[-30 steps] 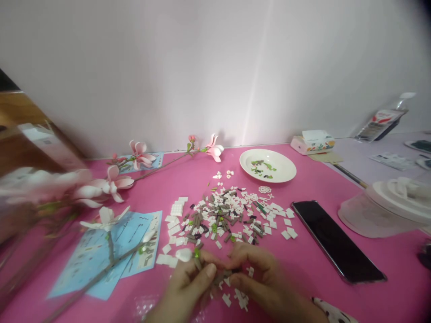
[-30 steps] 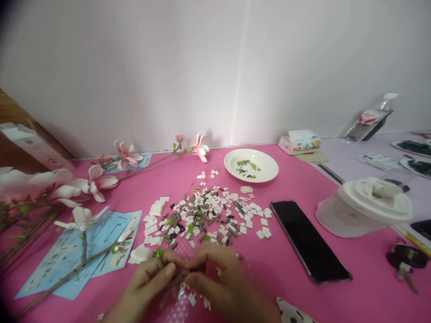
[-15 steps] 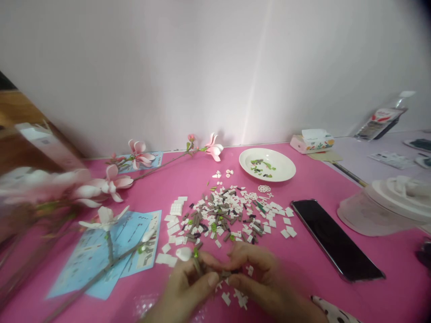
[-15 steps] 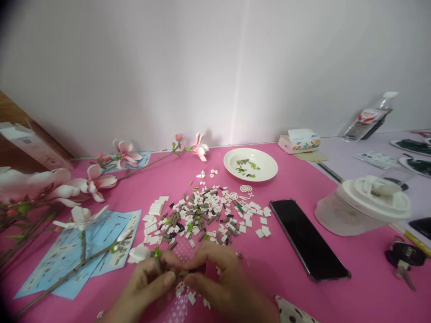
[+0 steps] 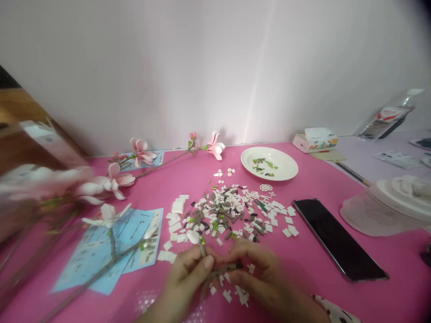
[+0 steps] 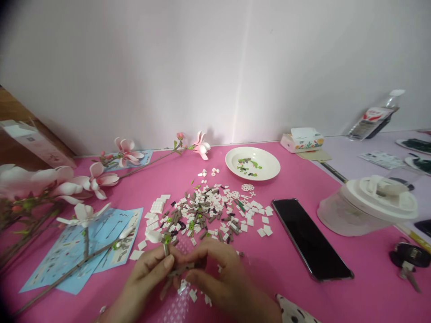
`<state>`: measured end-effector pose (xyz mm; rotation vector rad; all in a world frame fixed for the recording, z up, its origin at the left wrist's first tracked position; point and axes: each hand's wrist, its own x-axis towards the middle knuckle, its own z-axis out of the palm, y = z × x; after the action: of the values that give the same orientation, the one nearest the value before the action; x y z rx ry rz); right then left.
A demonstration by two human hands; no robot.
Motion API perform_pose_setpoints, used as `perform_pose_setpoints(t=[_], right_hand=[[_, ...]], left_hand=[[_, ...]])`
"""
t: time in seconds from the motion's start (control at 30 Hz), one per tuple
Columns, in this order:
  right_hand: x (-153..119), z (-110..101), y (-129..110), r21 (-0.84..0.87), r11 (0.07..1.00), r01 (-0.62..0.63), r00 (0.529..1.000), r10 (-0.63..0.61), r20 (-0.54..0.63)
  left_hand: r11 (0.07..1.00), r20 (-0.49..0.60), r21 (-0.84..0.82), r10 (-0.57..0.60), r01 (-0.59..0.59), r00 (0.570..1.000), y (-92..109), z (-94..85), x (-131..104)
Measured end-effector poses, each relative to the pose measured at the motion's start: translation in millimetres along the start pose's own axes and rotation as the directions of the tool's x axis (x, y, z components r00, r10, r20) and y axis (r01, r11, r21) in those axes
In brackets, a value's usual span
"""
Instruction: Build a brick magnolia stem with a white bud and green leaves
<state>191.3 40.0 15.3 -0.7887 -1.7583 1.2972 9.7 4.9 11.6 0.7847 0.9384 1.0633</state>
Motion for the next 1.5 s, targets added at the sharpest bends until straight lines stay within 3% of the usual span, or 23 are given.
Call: perform_pose_setpoints(t=[0.27, 0.5, 0.9, 1.27, 1.5], right_hand=[[-1.9, -1.1, 6.1, -0.134, 0.974, 0.180, 0.983, -0.181, 0.000], [0.0, -0.4, 4.8, -0.255, 0.883, 0.393, 0.914, -0.406, 0.002], [0.1, -0.1, 3.4, -0.276, 0.890, 0.363, 0.925, -0.379, -0.006], [-2.1, 4.4, 7.9, -0.269, 0.882, 0.388, 0.914, -0.407, -0.014], [-0.9, 3.2, -0.4, -0.259, 0.899, 0.353, 0.932, -0.363, 0.011]], left_hand=[[0.999, 0.008, 0.039, 0.008, -0.008, 1.000, 1.6, -0.2, 0.6], [1.000, 0.027, 0.000, 0.028, -0.028, 0.999, 4.4, 5.5, 2.4], [0.998, 0.032, 0.057, 0.025, -0.027, 0.999, 3.0, 1.4, -1.8], [0.996, 0.128, 0.081, 0.031, -0.041, 0.991, 0.5, -0.9, -1.4], [0.993, 0.114, 0.115, 0.017, -0.030, 0.993, -6.3, -6.0, -3.3]])
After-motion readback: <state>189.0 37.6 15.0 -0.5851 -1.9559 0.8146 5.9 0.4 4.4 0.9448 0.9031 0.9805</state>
